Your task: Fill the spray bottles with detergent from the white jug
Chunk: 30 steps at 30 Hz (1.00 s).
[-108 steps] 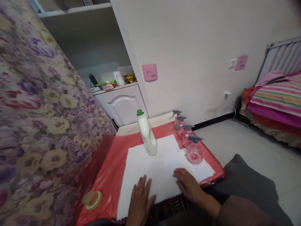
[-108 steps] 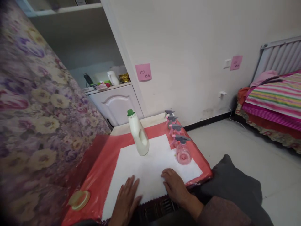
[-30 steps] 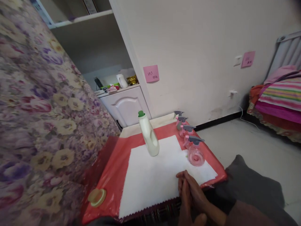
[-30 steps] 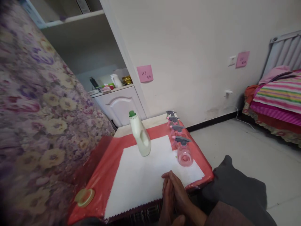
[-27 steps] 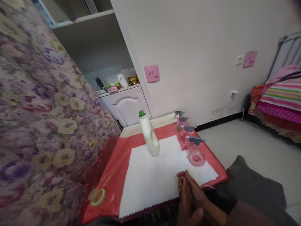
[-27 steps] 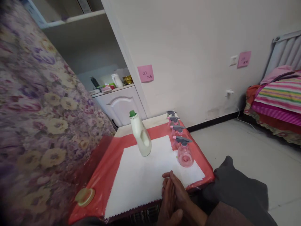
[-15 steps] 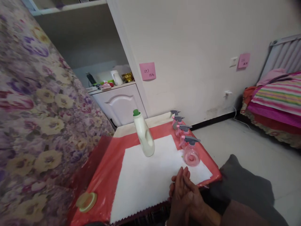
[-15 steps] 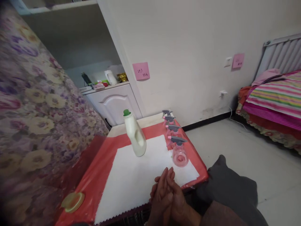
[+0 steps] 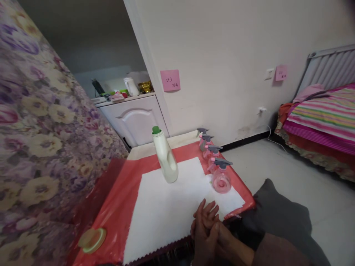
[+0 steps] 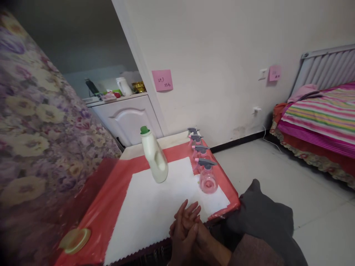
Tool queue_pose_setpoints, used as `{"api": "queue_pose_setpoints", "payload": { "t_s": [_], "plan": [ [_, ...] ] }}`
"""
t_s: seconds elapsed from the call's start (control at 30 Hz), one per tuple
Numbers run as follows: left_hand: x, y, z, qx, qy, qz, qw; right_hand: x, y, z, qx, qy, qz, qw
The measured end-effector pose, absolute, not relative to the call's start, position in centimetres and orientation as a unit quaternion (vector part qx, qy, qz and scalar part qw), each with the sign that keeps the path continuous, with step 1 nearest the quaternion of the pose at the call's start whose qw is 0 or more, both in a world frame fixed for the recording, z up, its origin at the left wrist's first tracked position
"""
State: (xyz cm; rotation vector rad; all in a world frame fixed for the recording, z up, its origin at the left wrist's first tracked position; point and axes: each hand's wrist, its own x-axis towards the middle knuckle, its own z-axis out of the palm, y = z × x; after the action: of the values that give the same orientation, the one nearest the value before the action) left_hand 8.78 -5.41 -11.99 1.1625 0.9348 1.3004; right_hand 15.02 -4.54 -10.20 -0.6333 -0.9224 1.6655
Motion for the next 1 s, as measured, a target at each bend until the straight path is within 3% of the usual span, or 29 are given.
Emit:
{"api": "queue_pose_setpoints", "payload": {
  "t_s": [0.13, 0.5, 1.0],
  "plan": [
    [8.5, -5.8, -12.2, 0.454, 0.39, 0.571, 0.562, 15.0, -4.4, -9.7, -0.162, -0.179, 0.828, 0.506],
    [7.2, -5.7, -9.7, 0.459, 0.352, 0.503, 0.642, 16.7, -3.9, -8.5, -0.111, -0.258, 0.792, 0.542],
    [7.5, -6.4, -12.1, 0.528, 0.409, 0.437, 0.602, 16.2, -3.3, -9.8, -0.12, -0.17, 0.824, 0.527]
  ]
}}
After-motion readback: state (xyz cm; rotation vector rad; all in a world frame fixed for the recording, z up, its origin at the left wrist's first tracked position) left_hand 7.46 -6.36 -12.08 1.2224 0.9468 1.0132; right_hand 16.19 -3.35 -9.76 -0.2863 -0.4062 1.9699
